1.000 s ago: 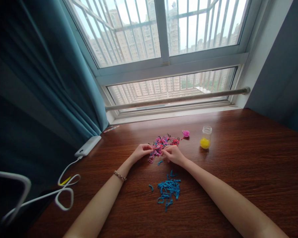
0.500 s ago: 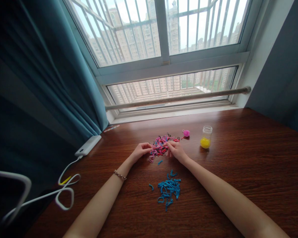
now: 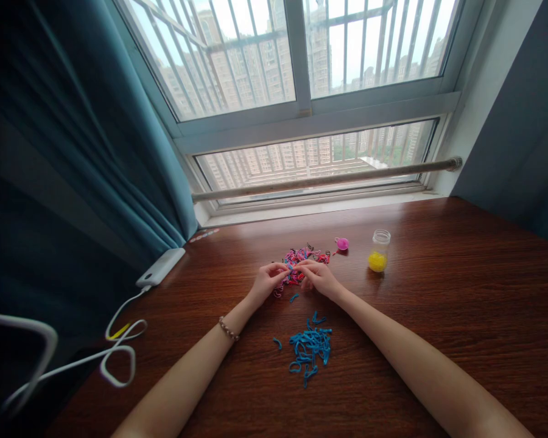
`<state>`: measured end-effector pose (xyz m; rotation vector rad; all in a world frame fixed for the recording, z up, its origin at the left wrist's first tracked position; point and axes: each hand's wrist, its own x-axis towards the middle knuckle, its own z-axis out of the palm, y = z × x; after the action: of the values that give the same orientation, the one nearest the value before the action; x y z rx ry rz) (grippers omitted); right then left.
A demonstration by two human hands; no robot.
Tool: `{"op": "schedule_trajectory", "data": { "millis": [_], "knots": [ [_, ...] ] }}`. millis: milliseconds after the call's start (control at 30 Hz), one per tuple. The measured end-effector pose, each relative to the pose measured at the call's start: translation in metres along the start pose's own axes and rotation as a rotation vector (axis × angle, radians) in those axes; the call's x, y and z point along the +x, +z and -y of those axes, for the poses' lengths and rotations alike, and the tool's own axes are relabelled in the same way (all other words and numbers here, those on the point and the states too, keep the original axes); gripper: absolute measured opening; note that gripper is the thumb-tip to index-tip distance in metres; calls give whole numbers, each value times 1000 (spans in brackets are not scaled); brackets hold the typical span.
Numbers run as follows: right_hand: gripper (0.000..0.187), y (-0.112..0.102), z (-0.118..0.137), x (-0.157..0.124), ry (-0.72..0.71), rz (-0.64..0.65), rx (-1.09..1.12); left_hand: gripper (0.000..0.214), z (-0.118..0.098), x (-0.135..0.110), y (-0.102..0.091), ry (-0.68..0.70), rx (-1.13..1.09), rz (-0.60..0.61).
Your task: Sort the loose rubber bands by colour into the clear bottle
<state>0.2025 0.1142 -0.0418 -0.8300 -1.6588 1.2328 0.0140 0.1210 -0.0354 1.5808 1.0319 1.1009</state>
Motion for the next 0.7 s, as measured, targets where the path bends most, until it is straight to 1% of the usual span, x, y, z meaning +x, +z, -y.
{"op": "schedule_trajectory", "data": {
  "millis": [67, 200, 333, 400, 467, 533, 600, 700],
  "knots": [
    [39, -1, -2, 0, 0, -4, -2, 28, 1, 0, -1, -34, -13, -1],
    [40, -1, -3, 2, 5, -66, 6, 28, 3, 2, -4, -68, -21, -65],
    [42, -1, 4, 1, -2, -128, 19, 27, 7, 5, -6, -61, -25, -117],
    [42, -2, 8, -1, -3, -135, 21, 27, 8, 6, -8, -52, -33, -147],
    [45, -4, 12, -4, 36, -61, 36, 26, 9, 7, -10, -43, -58, -177],
    [55, -5, 15, -6, 100, 75, 57, 26, 9, 8, -11, -40, -85, -206],
    [61, -5, 17, -7, 138, 161, 54, 26, 9, 8, -11, -45, -99, -226],
    [57, -2, 18, -7, 113, 144, -23, 27, 8, 8, -11, -57, -99, -247]
  ]
}}
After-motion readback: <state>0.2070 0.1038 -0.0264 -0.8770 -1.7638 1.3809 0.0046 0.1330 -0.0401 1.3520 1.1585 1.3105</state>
